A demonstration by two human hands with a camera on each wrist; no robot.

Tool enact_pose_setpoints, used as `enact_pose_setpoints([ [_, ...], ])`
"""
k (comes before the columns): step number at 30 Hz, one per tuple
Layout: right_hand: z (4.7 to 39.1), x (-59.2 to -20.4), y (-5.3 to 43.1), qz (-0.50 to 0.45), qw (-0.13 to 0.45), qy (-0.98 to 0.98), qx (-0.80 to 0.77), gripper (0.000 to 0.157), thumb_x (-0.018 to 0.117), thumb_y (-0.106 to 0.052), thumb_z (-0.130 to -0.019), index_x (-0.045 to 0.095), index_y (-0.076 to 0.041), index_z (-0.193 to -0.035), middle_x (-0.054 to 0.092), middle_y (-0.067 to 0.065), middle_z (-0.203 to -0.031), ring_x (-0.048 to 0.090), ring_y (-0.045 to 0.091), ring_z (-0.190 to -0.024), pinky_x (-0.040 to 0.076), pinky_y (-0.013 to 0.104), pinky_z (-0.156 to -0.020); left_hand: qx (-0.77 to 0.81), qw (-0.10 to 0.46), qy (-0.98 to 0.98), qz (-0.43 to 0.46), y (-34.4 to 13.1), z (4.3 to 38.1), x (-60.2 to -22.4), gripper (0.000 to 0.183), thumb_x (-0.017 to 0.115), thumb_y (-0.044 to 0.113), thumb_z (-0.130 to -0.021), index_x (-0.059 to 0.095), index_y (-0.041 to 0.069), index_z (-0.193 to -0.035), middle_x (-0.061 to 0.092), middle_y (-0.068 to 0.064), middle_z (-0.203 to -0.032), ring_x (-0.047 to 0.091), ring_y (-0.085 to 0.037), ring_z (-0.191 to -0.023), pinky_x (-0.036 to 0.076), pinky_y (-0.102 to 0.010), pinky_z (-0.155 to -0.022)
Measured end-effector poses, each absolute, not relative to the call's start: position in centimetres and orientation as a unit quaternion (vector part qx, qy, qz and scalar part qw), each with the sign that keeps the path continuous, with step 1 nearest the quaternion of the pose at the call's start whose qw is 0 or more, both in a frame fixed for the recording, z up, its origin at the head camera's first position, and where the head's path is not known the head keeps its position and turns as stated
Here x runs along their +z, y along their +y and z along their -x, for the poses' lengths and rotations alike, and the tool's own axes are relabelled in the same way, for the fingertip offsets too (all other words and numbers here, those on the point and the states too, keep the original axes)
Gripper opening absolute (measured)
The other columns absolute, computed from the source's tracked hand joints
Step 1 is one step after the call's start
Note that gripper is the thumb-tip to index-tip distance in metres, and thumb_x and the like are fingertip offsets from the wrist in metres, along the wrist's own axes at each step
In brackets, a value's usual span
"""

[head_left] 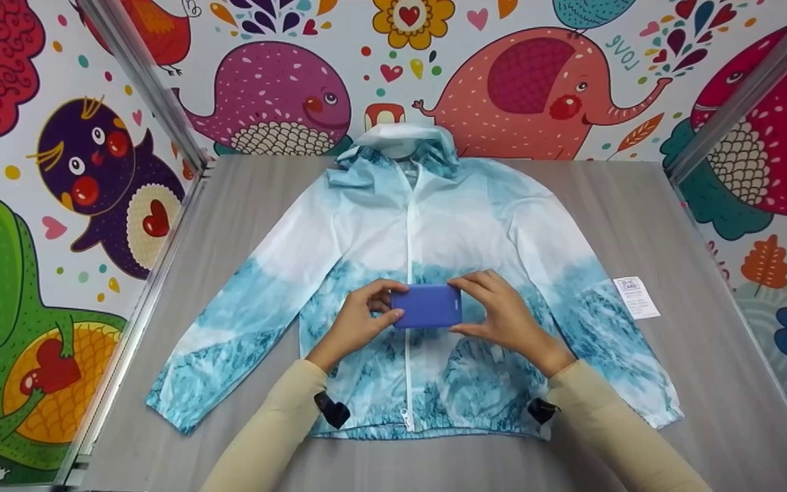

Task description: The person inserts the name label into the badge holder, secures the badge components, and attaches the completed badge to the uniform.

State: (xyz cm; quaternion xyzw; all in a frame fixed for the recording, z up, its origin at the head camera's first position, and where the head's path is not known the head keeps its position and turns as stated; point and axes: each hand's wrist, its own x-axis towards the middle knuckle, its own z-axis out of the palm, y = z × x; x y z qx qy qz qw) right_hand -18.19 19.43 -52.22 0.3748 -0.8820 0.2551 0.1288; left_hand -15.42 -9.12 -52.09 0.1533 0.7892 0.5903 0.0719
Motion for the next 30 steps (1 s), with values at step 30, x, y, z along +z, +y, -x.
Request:
enact_pose_setpoints([
  [30,18.1,-52.7,19.7,-0.362,0.119,-0.891,0.248,0.076,0.087,-0.039,-0.072,0.058,-0.015,-0.138,0.062,0.005,-0.126,0.058,0.022,-0.114,0.053,0.043,-0.093,0.579,0.041,0.798,-0.160,-9.2,15.7,-53.3,0.043,0.070,0.025,-0.091,0.059,0.021,-0.133,0.068,-0.008,-0.101,0.064,-0.015,-0.083,0.054,-0.030,-0.077],
])
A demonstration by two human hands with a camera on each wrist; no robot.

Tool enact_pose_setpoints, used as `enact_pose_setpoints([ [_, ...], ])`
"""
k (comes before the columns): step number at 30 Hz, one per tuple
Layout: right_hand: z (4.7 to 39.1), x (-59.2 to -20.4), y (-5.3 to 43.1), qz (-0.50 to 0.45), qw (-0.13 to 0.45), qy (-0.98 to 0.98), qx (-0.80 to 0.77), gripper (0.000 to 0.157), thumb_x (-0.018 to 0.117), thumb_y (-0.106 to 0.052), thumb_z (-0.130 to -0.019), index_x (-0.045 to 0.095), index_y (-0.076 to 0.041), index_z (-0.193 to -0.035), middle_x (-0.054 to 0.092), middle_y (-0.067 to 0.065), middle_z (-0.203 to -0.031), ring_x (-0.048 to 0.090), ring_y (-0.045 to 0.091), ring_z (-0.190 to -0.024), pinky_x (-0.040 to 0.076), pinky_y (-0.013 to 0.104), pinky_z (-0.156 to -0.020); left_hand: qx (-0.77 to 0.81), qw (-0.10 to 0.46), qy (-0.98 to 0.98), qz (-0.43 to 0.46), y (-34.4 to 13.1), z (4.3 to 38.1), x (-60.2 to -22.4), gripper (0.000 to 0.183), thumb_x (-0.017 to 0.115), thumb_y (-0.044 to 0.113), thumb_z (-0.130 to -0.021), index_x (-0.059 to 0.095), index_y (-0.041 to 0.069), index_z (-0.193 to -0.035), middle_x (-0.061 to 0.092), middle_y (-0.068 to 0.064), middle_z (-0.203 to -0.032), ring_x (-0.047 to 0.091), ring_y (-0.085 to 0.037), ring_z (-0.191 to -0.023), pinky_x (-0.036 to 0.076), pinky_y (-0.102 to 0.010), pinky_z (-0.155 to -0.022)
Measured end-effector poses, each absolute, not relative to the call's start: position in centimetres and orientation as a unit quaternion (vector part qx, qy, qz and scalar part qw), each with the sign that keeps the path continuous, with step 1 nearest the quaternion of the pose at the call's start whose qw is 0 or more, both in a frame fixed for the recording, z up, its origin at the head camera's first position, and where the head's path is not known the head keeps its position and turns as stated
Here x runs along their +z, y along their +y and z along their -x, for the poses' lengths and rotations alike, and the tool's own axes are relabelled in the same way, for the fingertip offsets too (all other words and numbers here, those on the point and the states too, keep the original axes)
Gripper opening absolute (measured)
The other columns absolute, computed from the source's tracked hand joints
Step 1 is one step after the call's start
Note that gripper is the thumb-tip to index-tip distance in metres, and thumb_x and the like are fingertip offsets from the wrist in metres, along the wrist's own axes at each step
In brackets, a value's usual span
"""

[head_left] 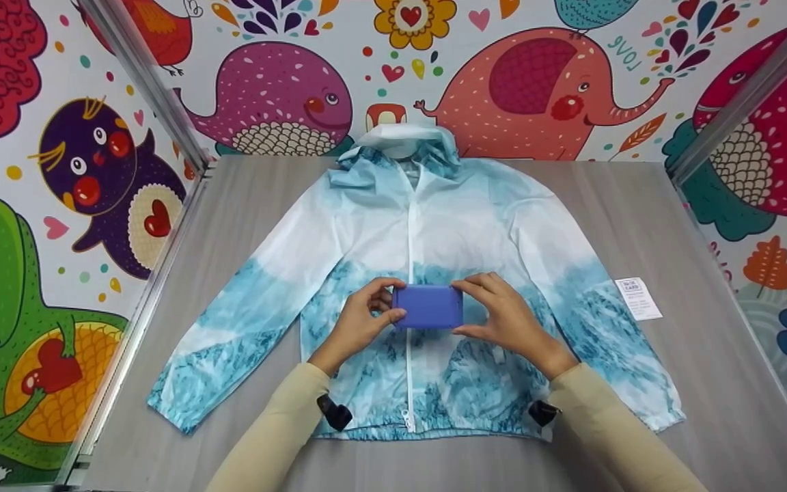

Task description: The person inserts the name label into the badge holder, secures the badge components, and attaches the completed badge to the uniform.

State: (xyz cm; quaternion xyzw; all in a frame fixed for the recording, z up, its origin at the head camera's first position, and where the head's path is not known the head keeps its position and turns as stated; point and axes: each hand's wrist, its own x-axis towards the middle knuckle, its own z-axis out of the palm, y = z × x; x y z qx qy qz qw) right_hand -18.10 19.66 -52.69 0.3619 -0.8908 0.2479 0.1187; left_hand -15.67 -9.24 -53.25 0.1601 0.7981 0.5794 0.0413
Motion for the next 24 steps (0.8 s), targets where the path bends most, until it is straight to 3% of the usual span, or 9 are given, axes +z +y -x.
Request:
enact_pose_setpoints([
  [7,18.20,-52.64,19.60,-0.363,0.120,-0.886,0.263,0.074,0.088,-0.037,-0.073,0.058,-0.016,-0.137,0.061,0.004,-0.125,0.058,0.021,-0.114,0.054,0.042,-0.092,0.515,0.020,0.835,-0.194,-9.45,15.53,-52.80,0.054,0.070,0.027,-0.091,0.052,0.023,-0.142,0.067,-0.006,-0.108,0.066,-0.016,-0.090,0.056,-0.042,-0.082],
  [13,18.34,-52.60,19.68,-0.363,0.112,-0.882,0.280,0.073,0.088,-0.034,-0.072,0.059,-0.017,-0.137,0.061,0.003,-0.126,0.057,0.020,-0.115,0.055,0.042,-0.092,0.434,-0.011,0.872,-0.227,-9.59,15.54,-52.50,0.062,0.075,0.035,-0.086,0.052,0.025,-0.143,0.062,-0.004,-0.127,0.065,-0.020,-0.104,0.056,-0.042,-0.089],
  [19,18.36,-52.52,19.75,-0.362,0.107,-0.878,0.293,0.074,0.089,-0.034,-0.071,0.059,-0.017,-0.136,0.062,0.004,-0.127,0.056,0.022,-0.114,0.054,0.043,-0.092,0.354,-0.053,0.900,-0.249,-9.93,15.72,-52.63,0.076,0.081,0.041,-0.079,0.048,0.027,-0.146,0.058,0.000,-0.134,0.060,-0.020,-0.118,0.055,-0.038,-0.095],
  [24,18.45,-52.57,19.72,-0.357,0.099,-0.878,0.302,0.073,0.088,-0.034,-0.072,0.059,-0.018,-0.137,0.062,0.004,-0.128,0.055,0.022,-0.114,0.054,0.044,-0.092,0.312,-0.079,0.909,-0.264,-10.06,15.91,-52.75,0.082,0.085,0.040,-0.075,0.047,0.024,-0.147,0.061,0.000,-0.132,0.058,-0.020,-0.118,0.053,-0.043,-0.096],
])
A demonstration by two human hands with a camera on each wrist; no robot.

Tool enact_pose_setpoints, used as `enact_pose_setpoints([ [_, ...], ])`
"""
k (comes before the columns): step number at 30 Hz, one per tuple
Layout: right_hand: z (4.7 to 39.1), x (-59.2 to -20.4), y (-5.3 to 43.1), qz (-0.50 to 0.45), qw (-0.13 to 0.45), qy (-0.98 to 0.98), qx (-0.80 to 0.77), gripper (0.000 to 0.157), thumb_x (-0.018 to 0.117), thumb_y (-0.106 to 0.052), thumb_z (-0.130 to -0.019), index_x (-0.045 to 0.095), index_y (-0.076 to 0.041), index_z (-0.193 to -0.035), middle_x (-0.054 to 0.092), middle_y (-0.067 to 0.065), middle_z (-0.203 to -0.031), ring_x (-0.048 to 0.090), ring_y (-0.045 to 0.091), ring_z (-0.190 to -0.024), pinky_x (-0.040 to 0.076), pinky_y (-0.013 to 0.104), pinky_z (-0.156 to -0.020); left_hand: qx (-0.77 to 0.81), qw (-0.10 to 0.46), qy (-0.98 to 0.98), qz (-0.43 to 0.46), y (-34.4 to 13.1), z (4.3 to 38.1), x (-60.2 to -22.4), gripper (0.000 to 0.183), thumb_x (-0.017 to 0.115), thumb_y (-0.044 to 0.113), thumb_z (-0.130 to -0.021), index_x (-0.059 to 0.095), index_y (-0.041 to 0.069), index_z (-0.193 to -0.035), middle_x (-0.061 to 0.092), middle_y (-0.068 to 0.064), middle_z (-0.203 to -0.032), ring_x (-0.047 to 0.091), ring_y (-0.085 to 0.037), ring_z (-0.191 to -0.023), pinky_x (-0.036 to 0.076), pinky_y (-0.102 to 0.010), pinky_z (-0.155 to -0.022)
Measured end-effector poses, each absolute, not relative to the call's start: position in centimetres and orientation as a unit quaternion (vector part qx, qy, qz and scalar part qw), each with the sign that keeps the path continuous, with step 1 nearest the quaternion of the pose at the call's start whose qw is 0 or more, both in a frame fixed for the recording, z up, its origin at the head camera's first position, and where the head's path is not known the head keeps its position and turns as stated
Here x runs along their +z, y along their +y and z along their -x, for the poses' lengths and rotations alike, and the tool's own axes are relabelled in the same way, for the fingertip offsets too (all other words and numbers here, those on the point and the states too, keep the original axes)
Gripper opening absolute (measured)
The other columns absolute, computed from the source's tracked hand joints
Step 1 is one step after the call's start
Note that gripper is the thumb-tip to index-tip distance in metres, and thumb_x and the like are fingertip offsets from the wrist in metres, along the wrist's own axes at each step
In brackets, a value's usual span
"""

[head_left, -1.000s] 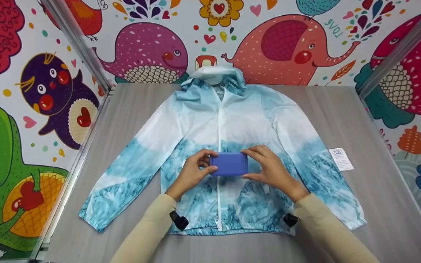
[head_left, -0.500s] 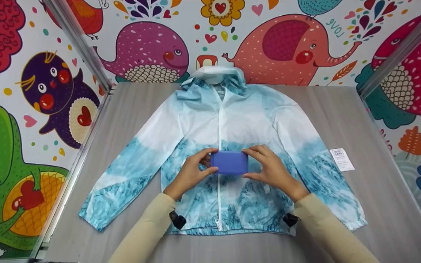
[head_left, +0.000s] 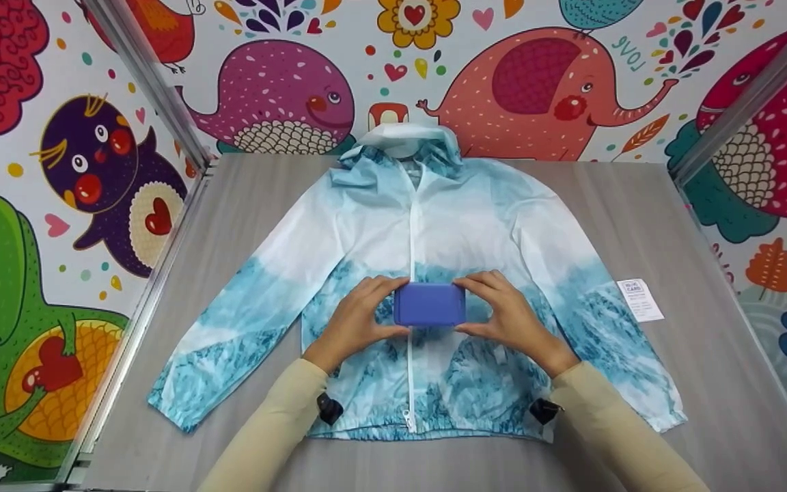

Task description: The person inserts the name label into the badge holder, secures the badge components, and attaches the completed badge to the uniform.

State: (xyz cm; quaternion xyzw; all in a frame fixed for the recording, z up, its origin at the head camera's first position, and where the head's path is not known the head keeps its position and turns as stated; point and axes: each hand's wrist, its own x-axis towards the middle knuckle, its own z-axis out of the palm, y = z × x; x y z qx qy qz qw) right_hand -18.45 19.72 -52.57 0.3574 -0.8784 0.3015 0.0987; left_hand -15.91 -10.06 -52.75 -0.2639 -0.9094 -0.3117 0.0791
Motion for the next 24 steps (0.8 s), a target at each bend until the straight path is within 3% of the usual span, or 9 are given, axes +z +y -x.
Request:
enact_pose_setpoints([
  [8,18.58,-52.67,19.62,-0.356,0.093,-0.880,0.302,0.074,0.088,-0.034,-0.072,0.058,-0.019,-0.138,0.062,0.003,-0.128,0.055,0.021,-0.115,0.053,0.044,-0.093,-0.254,0.121,-0.919,0.276,-9.88,16.36,-52.80,0.081,0.088,0.040,-0.071,0.053,0.018,-0.141,0.064,-0.001,-0.119,0.056,-0.019,-0.104,0.052,-0.040,-0.090],
  [16,18.53,-52.45,19.82,-0.348,0.081,-0.884,0.302,0.074,0.088,-0.033,-0.072,0.059,-0.017,-0.138,0.062,0.003,-0.128,0.056,0.021,-0.115,0.054,0.044,-0.093,-0.254,0.133,-0.915,0.284,-9.77,16.46,-52.65,0.077,0.089,0.041,-0.070,0.058,0.017,-0.136,0.064,0.000,-0.114,0.055,-0.019,-0.102,0.051,-0.040,-0.089],
  [24,18.39,-52.38,20.01,-0.358,0.107,-0.883,0.284,0.075,0.090,-0.035,-0.069,0.061,-0.017,-0.135,0.064,0.004,-0.124,0.057,0.023,-0.112,0.054,0.045,-0.091,-0.244,0.139,-0.915,0.290,-9.73,16.41,-52.60,0.077,0.089,0.043,-0.069,0.059,0.017,-0.135,0.066,0.000,-0.114,0.056,-0.019,-0.102,0.051,-0.041,-0.090],
])
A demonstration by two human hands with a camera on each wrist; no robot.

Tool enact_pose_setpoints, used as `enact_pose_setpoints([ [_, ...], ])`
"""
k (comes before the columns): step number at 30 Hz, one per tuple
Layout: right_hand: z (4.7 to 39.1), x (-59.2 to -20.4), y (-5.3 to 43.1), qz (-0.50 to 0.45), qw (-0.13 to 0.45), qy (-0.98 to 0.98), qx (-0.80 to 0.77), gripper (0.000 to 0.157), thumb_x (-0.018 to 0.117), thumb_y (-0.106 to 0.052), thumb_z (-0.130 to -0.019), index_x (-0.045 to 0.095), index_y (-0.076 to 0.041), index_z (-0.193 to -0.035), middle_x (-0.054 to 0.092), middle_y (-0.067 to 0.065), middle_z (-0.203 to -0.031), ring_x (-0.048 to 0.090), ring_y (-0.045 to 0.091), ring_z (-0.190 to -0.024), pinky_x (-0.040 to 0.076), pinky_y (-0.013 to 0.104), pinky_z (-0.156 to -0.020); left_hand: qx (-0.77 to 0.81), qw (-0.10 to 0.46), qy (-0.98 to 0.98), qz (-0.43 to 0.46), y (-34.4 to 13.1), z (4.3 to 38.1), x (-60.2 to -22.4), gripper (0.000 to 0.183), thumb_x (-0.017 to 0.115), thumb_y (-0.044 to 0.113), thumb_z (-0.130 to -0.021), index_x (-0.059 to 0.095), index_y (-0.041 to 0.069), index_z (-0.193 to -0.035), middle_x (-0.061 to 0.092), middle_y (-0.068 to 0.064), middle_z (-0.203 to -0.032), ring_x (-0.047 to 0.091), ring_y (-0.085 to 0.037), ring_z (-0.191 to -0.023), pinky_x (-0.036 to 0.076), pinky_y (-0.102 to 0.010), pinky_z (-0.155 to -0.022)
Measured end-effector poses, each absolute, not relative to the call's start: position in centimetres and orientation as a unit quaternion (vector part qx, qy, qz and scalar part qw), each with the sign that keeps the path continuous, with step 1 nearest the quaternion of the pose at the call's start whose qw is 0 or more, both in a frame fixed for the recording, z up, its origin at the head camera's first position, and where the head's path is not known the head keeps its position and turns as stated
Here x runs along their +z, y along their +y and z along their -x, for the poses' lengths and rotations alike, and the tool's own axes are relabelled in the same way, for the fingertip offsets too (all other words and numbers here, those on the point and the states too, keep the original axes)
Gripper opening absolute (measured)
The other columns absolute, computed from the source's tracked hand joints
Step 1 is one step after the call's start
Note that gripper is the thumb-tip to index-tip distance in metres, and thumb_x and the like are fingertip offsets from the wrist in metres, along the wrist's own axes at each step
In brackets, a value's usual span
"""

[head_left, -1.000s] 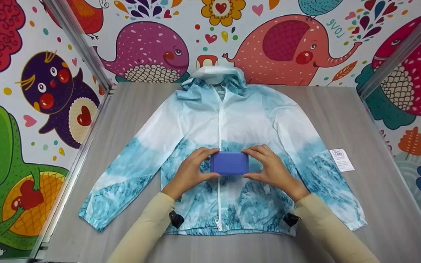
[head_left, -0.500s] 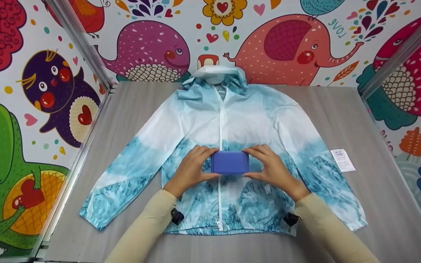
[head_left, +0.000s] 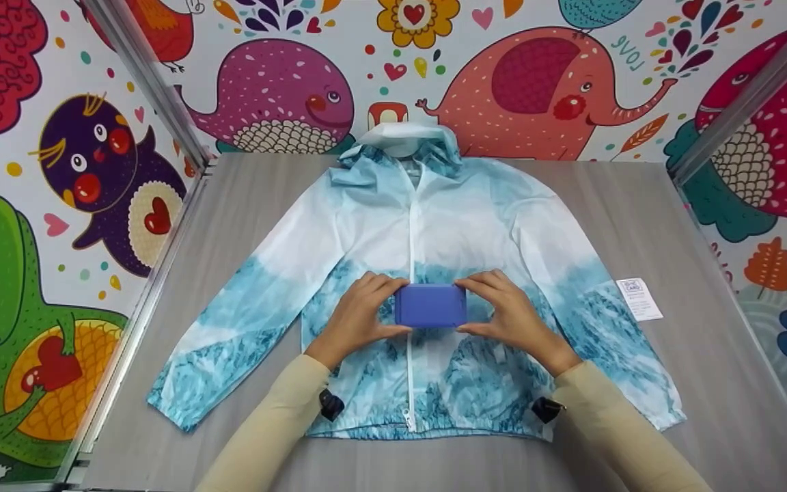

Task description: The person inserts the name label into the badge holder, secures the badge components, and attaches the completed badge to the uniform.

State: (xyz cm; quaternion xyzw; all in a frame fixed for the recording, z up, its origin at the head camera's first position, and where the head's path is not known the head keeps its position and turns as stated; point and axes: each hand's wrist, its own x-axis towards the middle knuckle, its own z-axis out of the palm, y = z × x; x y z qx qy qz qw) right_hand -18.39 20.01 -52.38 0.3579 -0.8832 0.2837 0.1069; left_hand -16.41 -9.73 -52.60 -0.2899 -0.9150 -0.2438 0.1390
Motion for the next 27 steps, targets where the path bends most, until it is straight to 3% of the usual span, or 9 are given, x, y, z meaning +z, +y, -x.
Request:
enact_pose_setpoints([
  [19,18.46,-52.36,20.37,-0.373,0.137,-0.879,0.265,0.074,0.090,-0.038,-0.069,0.062,-0.013,-0.133,0.064,0.005,-0.120,0.057,0.022,-0.109,0.054,0.044,-0.090,-0.251,0.149,-0.912,0.289,-9.76,16.40,-52.73,0.076,0.089,0.045,-0.069,0.061,0.015,-0.133,0.066,-0.001,-0.115,0.056,-0.018,-0.101,0.052,-0.040,-0.087],
  [27,18.24,-51.99,20.15,-0.367,0.118,-0.891,0.242,0.081,0.088,-0.041,-0.071,0.054,-0.014,-0.140,0.060,0.006,-0.128,0.058,0.023,-0.114,0.052,0.046,-0.092,-0.268,0.145,-0.909,0.284,-9.68,16.45,-52.79,0.076,0.090,0.043,-0.068,0.061,0.017,-0.133,0.065,0.000,-0.117,0.056,-0.018,-0.104,0.053,-0.039,-0.089],
])
